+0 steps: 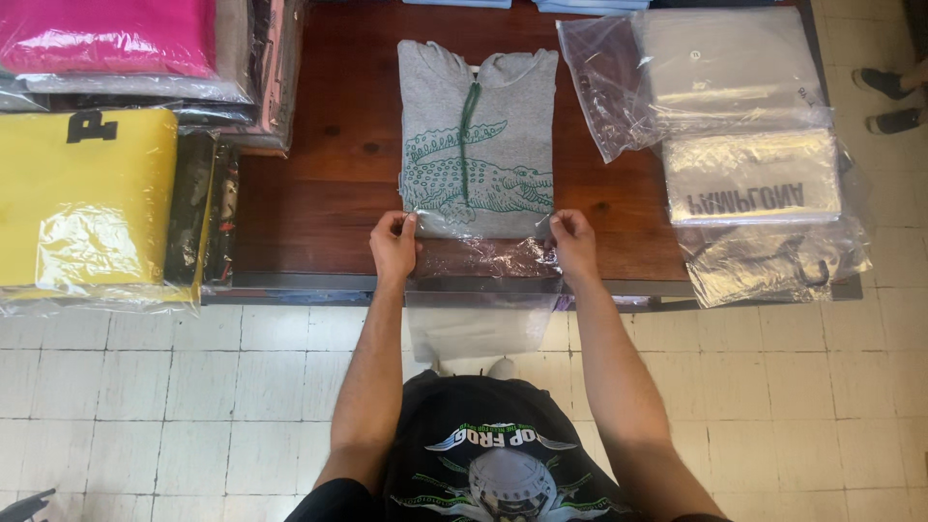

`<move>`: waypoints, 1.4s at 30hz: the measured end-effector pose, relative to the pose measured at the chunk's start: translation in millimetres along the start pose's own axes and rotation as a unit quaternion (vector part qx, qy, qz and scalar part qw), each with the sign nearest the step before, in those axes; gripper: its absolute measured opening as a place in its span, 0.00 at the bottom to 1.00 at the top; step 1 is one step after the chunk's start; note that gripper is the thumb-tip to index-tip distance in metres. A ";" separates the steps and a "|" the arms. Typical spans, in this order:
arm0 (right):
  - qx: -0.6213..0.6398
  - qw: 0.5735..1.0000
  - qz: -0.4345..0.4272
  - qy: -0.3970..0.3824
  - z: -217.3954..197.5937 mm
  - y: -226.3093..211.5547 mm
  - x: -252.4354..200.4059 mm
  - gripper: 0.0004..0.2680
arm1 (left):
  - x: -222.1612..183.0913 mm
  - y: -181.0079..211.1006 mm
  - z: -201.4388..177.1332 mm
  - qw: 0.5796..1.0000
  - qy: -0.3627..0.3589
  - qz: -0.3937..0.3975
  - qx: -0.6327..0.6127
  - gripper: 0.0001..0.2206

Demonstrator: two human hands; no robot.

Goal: The person takes a gray sweatshirt off a clothing rack, spreads it out on a wooden table, and folds it. The person then places the folded sweatshirt into a clear plastic bag and seals it using an adhesive strip.

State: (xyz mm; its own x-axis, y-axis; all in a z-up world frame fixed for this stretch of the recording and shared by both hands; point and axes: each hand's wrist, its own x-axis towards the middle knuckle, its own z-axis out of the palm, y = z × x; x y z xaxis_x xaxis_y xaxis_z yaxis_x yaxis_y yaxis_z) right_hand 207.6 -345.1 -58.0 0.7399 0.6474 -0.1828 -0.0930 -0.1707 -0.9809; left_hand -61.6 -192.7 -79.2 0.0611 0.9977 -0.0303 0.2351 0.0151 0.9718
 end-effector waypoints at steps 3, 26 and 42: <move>0.019 0.999 0.009 0.027 2.1 2.3 -6.6 0.00 | -4.5 2.0 -0.3 1.000 0.000 -0.030 -0.008 0.04; 0.160 0.977 0.139 -0.034 -50.9 37.7 -110.5 0.04 | -146.7 -61.8 -42.4 0.975 -0.004 -0.156 -0.159 0.04; -0.022 0.999 0.028 -0.015 -64.4 55.6 -105.0 0.06 | -108.0 -91.7 -46.3 0.985 -0.075 -0.102 -0.114 0.10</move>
State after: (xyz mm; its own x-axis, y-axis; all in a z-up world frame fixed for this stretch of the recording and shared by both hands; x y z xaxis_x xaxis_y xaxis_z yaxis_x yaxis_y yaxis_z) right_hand 167.7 -470.4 -89.1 0.7145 0.6570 -0.2405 -0.1037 -0.2405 -0.9651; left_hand -134.7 -298.8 -154.2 0.1823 0.9515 -0.2479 0.0347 0.2458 0.9687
